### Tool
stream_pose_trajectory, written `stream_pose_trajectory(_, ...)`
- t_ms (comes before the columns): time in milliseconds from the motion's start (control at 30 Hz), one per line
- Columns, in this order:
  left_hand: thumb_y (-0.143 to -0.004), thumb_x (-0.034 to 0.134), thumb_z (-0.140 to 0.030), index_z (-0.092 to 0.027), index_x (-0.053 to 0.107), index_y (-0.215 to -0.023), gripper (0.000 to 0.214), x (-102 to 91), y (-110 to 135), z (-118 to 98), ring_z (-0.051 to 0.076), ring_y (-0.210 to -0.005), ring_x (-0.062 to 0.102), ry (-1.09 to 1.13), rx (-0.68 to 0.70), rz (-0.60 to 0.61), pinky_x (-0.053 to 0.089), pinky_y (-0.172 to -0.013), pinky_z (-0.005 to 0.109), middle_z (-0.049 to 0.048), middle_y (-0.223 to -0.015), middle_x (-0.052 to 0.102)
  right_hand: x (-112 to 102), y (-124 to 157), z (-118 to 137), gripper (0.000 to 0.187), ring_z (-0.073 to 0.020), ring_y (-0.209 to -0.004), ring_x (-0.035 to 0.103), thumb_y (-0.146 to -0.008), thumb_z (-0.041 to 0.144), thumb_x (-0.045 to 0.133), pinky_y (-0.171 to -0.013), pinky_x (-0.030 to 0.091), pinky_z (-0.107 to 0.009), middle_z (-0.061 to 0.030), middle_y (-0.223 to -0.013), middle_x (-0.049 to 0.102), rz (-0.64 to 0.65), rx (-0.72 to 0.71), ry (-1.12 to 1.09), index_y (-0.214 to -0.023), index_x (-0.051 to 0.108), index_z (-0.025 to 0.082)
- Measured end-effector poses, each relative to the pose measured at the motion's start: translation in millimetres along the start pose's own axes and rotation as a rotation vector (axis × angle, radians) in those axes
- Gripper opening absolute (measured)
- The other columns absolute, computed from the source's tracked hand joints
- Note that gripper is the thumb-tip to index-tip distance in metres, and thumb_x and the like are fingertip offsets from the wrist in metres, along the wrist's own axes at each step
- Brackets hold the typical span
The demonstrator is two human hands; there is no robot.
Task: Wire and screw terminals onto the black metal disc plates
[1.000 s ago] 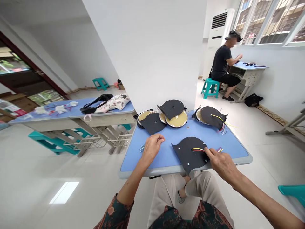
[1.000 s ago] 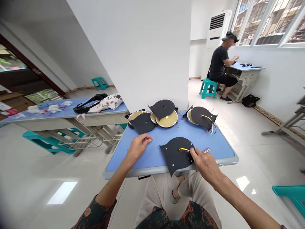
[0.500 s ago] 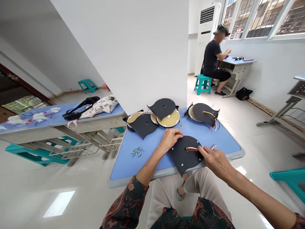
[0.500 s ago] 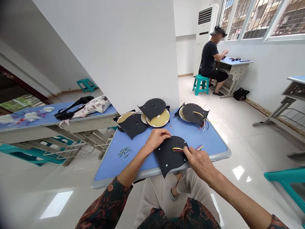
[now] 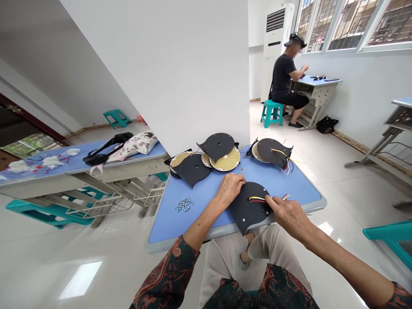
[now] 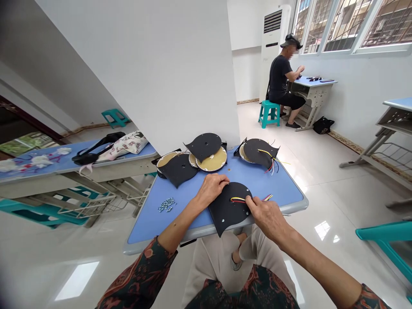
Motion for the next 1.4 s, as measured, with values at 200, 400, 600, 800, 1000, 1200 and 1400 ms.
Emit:
stream_pose_trajectory(200,-0.094,0.059,-0.015,-0.019,0.08,-0.096,0.022,1.0,0.0,-2.5,0.02,-0.086,0.07,-0.119,0.028,0.029,0.051,-0.082,0.029,0.0075,-0.089,0.077,-3.9,-1.3,0.9,0.049,-0.0137,-0.051,0.055,-0.08,-0.012,0.044,-0.052,0.018,-0.032,-0.0027,-0.075,0.066,0.036,0.004,-0.01,-0.118,0.062,0.014)
stream_pose_trajectory(400,-0.091,0.064,-0.016,-0.022,0.08,-0.091,0.017,1.4,-1.3,4.1,0.019,-0.088,0.071,0.009,-0.05,0.001,0.051,-0.086,0.028,0.0039,-0.091,0.079,-7.6,2.6,-3.7,0.053,-0.0133,-0.057,0.062,-0.083,-0.006,0.046,-0.049,0.031,-0.028,-0.0074,-0.1,0.073,0.092,0.082,-0.143,-0.128,0.061,0.017)
stream_pose_trajectory(600,-0.088,0.064,-0.013,-0.021,0.079,-0.085,0.017,-2.2,-2.0,2.0,0.019,-0.086,0.073,0.172,-0.125,-0.058,0.053,-0.088,0.03,0.0037,-0.089,0.08,-62.3,-11.3,-47.6,0.023,-0.0157,-0.069,0.064,-0.095,0.037,0.063,-0.056,0.048,-0.027,-0.0068,-0.1,0.074,-0.263,0.427,-0.906,-0.112,0.07,0.024)
stream_pose_trajectory(800,-0.081,0.066,-0.007,-0.016,0.075,-0.09,0.015,3.5,-8.7,3.1,0.015,-0.071,0.072,0.6,-0.243,-0.066,0.057,-0.07,0.024,0.0009,-0.076,0.076,-92.2,-111.5,-77.0,0.04,-0.0042,-0.044,0.025,-0.092,0.059,0.065,-0.037,0.021,-0.019,0.0038,-0.072,0.052,-0.835,0.507,-1.871,-0.079,0.055,0.022)
stream_pose_trajectory(1000,-0.079,0.067,-0.011,-0.016,0.074,-0.086,0.011,8.4,-10.4,7.1,0.015,-0.074,0.072,0.637,-0.228,-0.019,0.058,-0.071,0.025,0.002,-0.079,0.077,-27.9,-186.1,-43.5,0.052,-0.0074,-0.045,0.025,-0.085,0.072,0.065,-0.044,0.033,-0.019,0.01,-0.054,0.03,-0.698,0.459,-2.237,-0.077,0.048,0.023)
stream_pose_trajectory(1200,-0.08,0.066,-0.012,-0.017,0.072,-0.094,0.017,10.4,-9.3,9.3,0.015,-0.074,0.071,0.586,-0.217,0.003,0.057,-0.071,0.024,0.0018,-0.08,0.075,7.2,-170.9,-28.0,0.046,-0.0106,-0.052,0.03,-0.094,0.067,0.054,-0.052,0.037,-0.025,0.0053,-0.066,0.036,-0.522,0.382,-2.241,-0.079,0.048,0.023)
stream_pose_trajectory(1400,-0.078,0.064,-0.007,-0.018,0.07,-0.103,0.028,9.5,-6.1,10.3,0.014,-0.071,0.07,0.694,-0.29,-0.011,0.058,-0.07,0.025,-0.0001,-0.079,0.073,9.8,-160.2,-23.4,0.037,-0.012,-0.059,0.036,-0.091,0.054,0.066,-0.062,0.042,-0.031,0.0038,-0.073,0.044,-0.465,0.326,-2.137,-0.082,0.047,0.024)
Point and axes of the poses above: each hand's wrist, its own y-axis away from the middle knuckle, its own x-axis out of the palm, z = x × y, the point moved 2 cm from there along -y, towards the middle knuckle
